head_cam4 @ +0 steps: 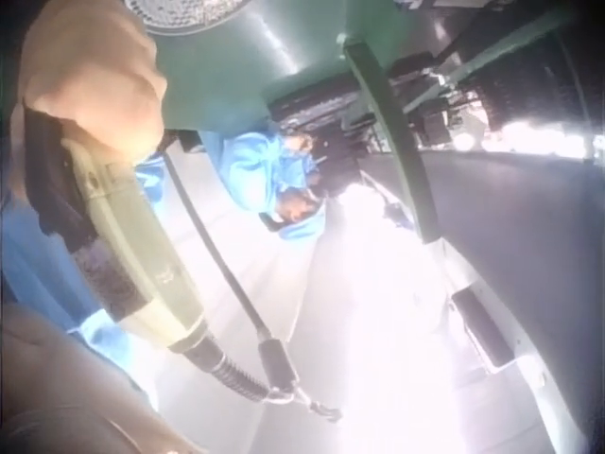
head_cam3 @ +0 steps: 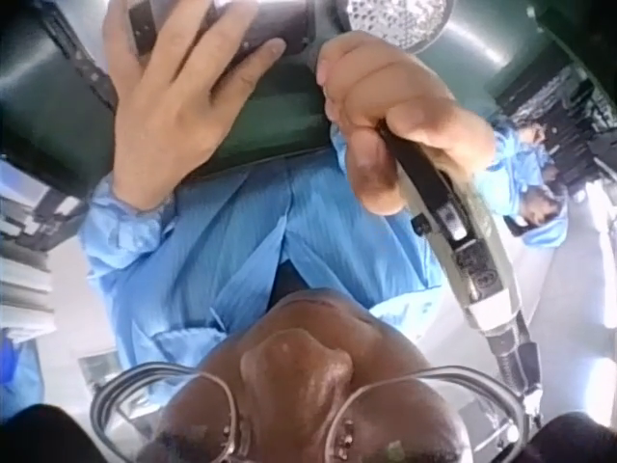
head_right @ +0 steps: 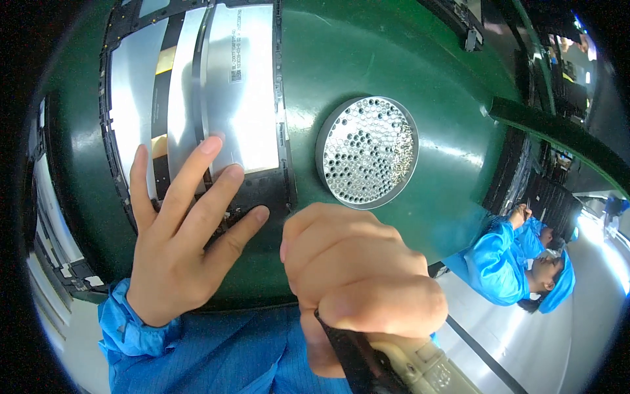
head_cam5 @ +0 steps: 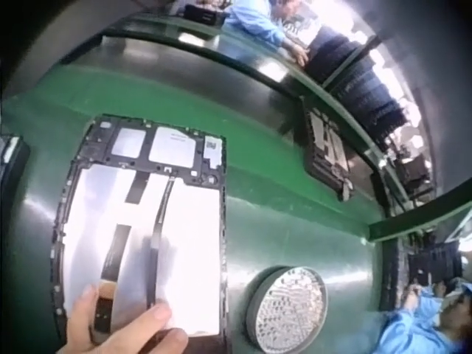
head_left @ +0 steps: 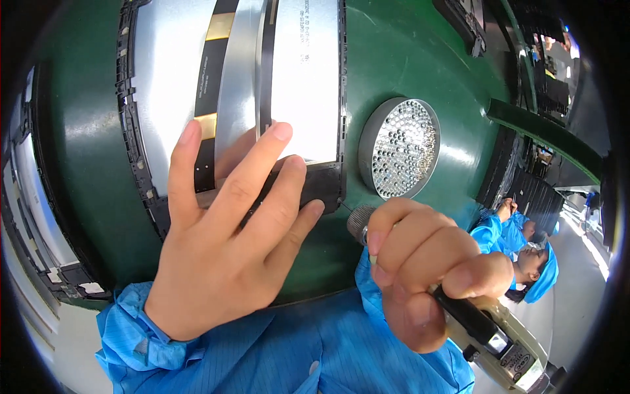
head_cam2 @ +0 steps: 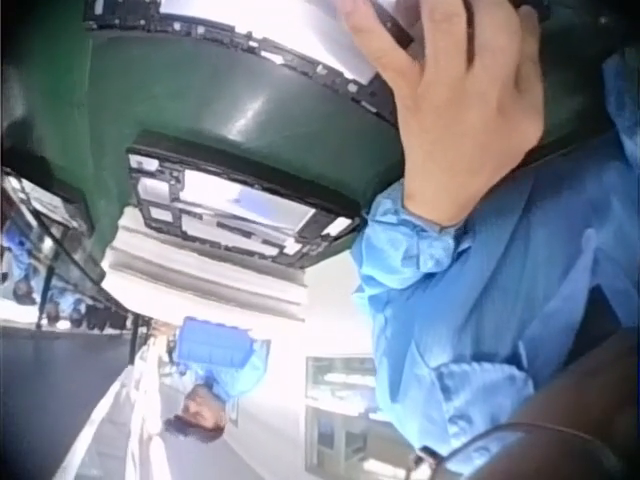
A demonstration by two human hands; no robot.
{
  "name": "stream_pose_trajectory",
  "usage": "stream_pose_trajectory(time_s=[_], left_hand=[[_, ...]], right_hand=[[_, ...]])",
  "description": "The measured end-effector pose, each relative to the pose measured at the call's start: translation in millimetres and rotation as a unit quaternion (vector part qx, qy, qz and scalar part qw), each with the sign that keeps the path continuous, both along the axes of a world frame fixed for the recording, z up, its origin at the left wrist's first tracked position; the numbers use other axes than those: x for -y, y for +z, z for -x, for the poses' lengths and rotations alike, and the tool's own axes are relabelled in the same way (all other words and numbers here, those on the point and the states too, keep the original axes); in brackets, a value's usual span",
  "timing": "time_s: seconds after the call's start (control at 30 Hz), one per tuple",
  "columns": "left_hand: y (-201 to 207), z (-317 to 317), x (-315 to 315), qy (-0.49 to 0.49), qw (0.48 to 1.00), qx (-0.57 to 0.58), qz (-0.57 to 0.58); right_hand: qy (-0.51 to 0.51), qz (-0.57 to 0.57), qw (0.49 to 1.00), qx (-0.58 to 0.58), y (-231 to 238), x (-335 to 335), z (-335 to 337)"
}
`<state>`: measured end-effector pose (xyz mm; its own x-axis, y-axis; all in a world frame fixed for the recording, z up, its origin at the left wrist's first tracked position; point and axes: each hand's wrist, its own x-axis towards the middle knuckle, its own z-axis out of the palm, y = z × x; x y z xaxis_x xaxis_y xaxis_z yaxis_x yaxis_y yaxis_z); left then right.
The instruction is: The person assembles electronic tablets on a production line by positioning internal components into tablet housings by hand, driving screws using an electric screwdriver, and placing the finished tablet assemblies onto the upper conveyor.
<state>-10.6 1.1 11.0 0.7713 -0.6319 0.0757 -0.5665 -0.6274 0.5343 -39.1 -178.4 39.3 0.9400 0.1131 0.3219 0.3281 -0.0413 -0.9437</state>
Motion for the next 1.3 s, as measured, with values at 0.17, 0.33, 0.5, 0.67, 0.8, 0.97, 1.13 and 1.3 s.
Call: stream_pose_trajectory(time_s=[0.17,0.33,0.5,0.67,0.8,0.97,1.13,1.3], left_hand=[[-8,-8,-6,-0.076,0.996,0.042,0.033],[-4,-1,-5,-0.068,0.996,0.045,0.046],[-6,15,6,-0.073,0.996,0.031,0.038],[-5,10,5,-0.070,0.996,0.058,-0.027],[4,6,-5,0.039,0.983,0.049,-0.172],[3,0,-12,0.075,0.980,0.031,-0.181],[1,-1,-14,0.064,0.984,0.040,-0.163],[9,17,-5,0.070,0.978,0.045,-0.191]], right_hand=[[-0.030,-0.013,0.999,0.017,-3,3,11],[-0.134,-0.031,0.989,0.062,22,47,15],[-0.184,-0.092,0.977,0.060,7,74,9],[-0.185,-0.106,0.976,0.048,-9,77,-1],[-0.200,-0.116,0.972,0.039,-14,74,-5],[-0.174,-0.116,0.977,0.050,-20,78,-8],[-0.185,-0.103,0.977,0.036,-21,78,-9],[-0.174,-0.099,0.979,0.045,-23,79,-12]])
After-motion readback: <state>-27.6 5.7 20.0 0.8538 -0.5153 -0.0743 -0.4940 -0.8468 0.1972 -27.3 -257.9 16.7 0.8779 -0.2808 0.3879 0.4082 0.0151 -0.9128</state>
